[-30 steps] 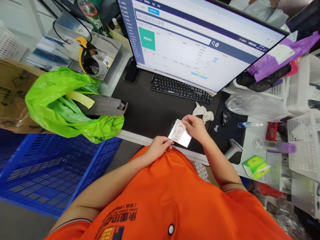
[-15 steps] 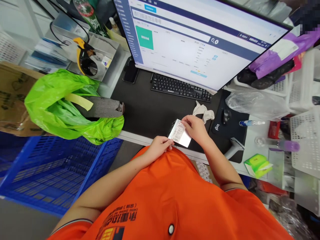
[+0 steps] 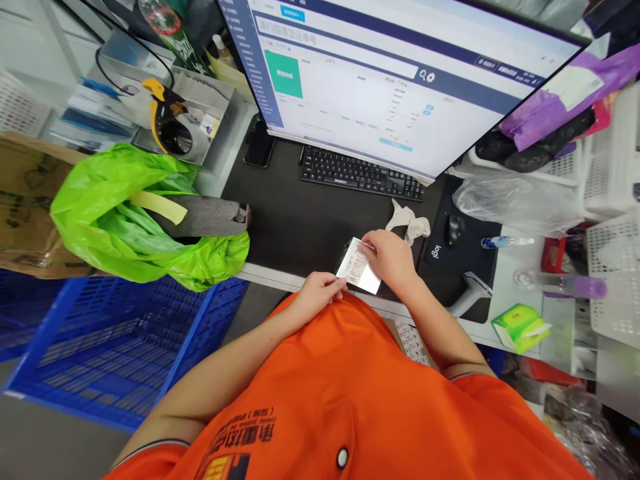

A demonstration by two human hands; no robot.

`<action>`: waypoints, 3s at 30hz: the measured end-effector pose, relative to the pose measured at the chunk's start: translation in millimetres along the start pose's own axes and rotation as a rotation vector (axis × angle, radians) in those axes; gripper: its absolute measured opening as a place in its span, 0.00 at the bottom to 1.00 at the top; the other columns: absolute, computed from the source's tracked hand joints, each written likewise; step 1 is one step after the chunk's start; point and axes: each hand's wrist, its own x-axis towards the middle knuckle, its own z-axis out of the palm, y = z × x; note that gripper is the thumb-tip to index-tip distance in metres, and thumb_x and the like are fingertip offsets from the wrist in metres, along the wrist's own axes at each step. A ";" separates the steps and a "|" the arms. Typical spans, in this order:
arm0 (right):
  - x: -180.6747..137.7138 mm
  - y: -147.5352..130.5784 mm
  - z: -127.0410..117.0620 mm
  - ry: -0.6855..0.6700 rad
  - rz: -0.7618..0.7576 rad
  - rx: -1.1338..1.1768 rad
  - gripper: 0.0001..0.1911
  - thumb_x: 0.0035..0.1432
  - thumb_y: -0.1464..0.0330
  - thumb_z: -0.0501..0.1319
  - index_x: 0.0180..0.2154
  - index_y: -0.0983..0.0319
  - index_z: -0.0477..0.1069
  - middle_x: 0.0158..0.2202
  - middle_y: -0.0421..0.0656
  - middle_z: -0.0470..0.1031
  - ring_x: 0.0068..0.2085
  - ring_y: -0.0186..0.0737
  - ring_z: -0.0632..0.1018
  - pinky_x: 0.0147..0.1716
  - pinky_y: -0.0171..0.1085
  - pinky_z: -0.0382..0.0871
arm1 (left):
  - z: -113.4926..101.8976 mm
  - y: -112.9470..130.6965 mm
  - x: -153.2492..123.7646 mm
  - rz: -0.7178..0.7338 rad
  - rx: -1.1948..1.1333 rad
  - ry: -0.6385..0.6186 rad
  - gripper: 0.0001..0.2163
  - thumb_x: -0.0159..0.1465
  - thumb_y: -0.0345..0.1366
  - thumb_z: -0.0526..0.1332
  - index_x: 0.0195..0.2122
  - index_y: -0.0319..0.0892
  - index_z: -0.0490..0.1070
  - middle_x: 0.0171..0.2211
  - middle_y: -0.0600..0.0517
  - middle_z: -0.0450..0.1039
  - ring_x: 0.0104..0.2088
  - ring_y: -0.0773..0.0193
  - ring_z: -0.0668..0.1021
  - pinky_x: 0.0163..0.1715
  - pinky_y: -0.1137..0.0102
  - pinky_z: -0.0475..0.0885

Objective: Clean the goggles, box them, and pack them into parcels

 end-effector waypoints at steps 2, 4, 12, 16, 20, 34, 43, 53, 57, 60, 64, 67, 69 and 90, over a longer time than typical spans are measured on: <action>-1.0 -4.9 0.7 0.012 0.017 -0.061 0.07 0.66 0.61 0.61 0.38 0.57 0.73 0.34 0.46 0.76 0.38 0.45 0.74 0.30 0.39 0.56 | -0.3 0.1 0.4 -0.006 0.006 0.000 0.22 0.61 0.55 0.62 0.31 0.38 0.79 0.24 0.50 0.75 0.22 0.68 0.68 0.23 0.72 0.61; -1.1 -9.8 1.4 0.036 0.072 -0.090 0.11 0.65 0.58 0.62 0.40 0.58 0.73 0.34 0.48 0.75 0.38 0.46 0.74 0.30 0.39 0.55 | -0.4 0.7 1.0 -0.015 0.013 -0.003 0.22 0.61 0.55 0.62 0.31 0.38 0.79 0.24 0.51 0.75 0.22 0.69 0.68 0.22 0.72 0.60; 13.1 17.7 14.2 -0.129 0.284 0.276 0.19 0.66 0.51 0.57 0.33 0.58 0.75 0.33 0.44 0.78 0.33 0.42 0.74 0.28 0.37 0.56 | -3.2 -3.0 3.9 0.023 0.115 0.048 0.21 0.61 0.54 0.62 0.25 0.39 0.73 0.22 0.54 0.70 0.23 0.68 0.68 0.25 0.71 0.61; 17.2 30.1 27.0 -0.051 0.353 0.407 0.14 0.64 0.58 0.57 0.32 0.57 0.77 0.31 0.40 0.79 0.32 0.39 0.75 0.28 0.35 0.58 | -9.0 -1.4 -1.0 0.210 0.435 0.347 0.20 0.58 0.49 0.67 0.45 0.40 0.72 0.38 0.48 0.76 0.36 0.59 0.77 0.37 0.65 0.72; 19.9 31.1 38.5 0.011 0.352 0.524 0.13 0.59 0.59 0.58 0.29 0.59 0.76 0.25 0.39 0.77 0.28 0.37 0.75 0.27 0.34 0.61 | -7.7 12.1 4.0 0.635 0.865 0.407 0.43 0.59 0.49 0.69 0.70 0.41 0.50 0.70 0.36 0.55 0.68 0.44 0.61 0.66 0.51 0.58; -40.7 32.5 35.2 0.452 0.338 0.584 0.16 0.62 0.60 0.56 0.48 0.60 0.71 0.47 0.55 0.76 0.44 0.51 0.78 0.48 0.53 0.74 | 22.0 29.2 39.0 0.821 1.545 0.038 0.53 0.53 0.55 0.72 0.72 0.35 0.48 0.73 0.35 0.37 0.73 0.41 0.46 0.69 0.46 0.48; -87.7 -1.9 40.9 0.482 0.058 0.313 0.21 0.68 0.62 0.54 0.59 0.61 0.64 0.59 0.55 0.69 0.61 0.51 0.70 0.60 0.56 0.67 | -13.6 -0.6 31.5 1.288 1.447 -0.185 0.21 0.72 0.28 0.53 0.65 0.39 0.63 0.67 0.44 0.62 0.69 0.60 0.62 0.68 0.63 0.58; -95.5 -31.2 42.0 0.279 -0.104 0.043 0.39 0.65 0.59 0.61 0.71 0.63 0.48 0.72 0.54 0.53 0.71 0.53 0.57 0.68 0.57 0.55 | -60.1 -29.7 -14.3 1.260 0.863 -0.258 0.15 0.69 0.30 0.55 0.51 0.47 0.78 0.47 0.52 0.82 0.47 0.66 0.83 0.50 0.70 0.78; -86.1 -39.3 44.8 0.302 -0.030 0.042 0.35 0.67 0.64 0.57 0.71 0.63 0.50 0.70 0.54 0.57 0.71 0.51 0.58 0.68 0.57 0.55 | -59.6 -21.8 -18.3 1.265 0.841 -0.012 0.15 0.70 0.32 0.56 0.55 0.43 0.75 0.49 0.47 0.81 0.49 0.61 0.82 0.54 0.65 0.77; -85.3 -37.7 41.9 0.354 0.046 0.055 0.30 0.68 0.65 0.56 0.68 0.64 0.55 0.69 0.54 0.59 0.70 0.51 0.59 0.69 0.57 0.54 | -52.0 -6.0 -13.2 1.174 0.934 0.041 0.22 0.70 0.36 0.57 0.65 0.42 0.65 0.61 0.41 0.71 0.61 0.55 0.74 0.61 0.57 0.71; -100.5 -33.8 38.9 0.416 0.153 0.083 0.28 0.67 0.66 0.56 0.66 0.64 0.59 0.68 0.55 0.60 0.69 0.53 0.60 0.67 0.58 0.56 | -30.5 16.4 7.6 1.115 1.180 0.030 0.42 0.63 0.46 0.65 0.72 0.36 0.46 0.72 0.33 0.47 0.72 0.42 0.53 0.68 0.42 0.53; -120.5 -31.9 41.8 0.443 0.242 0.115 0.27 0.66 0.68 0.56 0.65 0.63 0.61 0.67 0.54 0.61 0.68 0.53 0.62 0.66 0.57 0.60 | -15.7 29.4 29.1 1.040 1.305 0.050 0.49 0.58 0.49 0.69 0.72 0.33 0.43 0.73 0.30 0.40 0.72 0.38 0.48 0.69 0.41 0.47; -135.6 -29.8 46.3 0.458 0.294 0.136 0.26 0.66 0.68 0.56 0.64 0.63 0.62 0.66 0.54 0.63 0.67 0.53 0.63 0.65 0.56 0.61 | -11.4 35.5 42.9 0.977 1.359 0.017 0.51 0.57 0.50 0.69 0.72 0.32 0.43 0.73 0.29 0.41 0.72 0.37 0.48 0.69 0.42 0.47; -206.0 -14.4 67.9 0.296 0.582 0.259 0.25 0.64 0.69 0.61 0.62 0.63 0.66 0.67 0.56 0.59 0.64 0.52 0.68 0.63 0.51 0.65 | 21.5 67.9 74.6 0.959 1.814 -0.145 0.51 0.54 0.52 0.62 0.71 0.26 0.41 0.66 0.27 0.57 0.65 0.34 0.62 0.64 0.43 0.52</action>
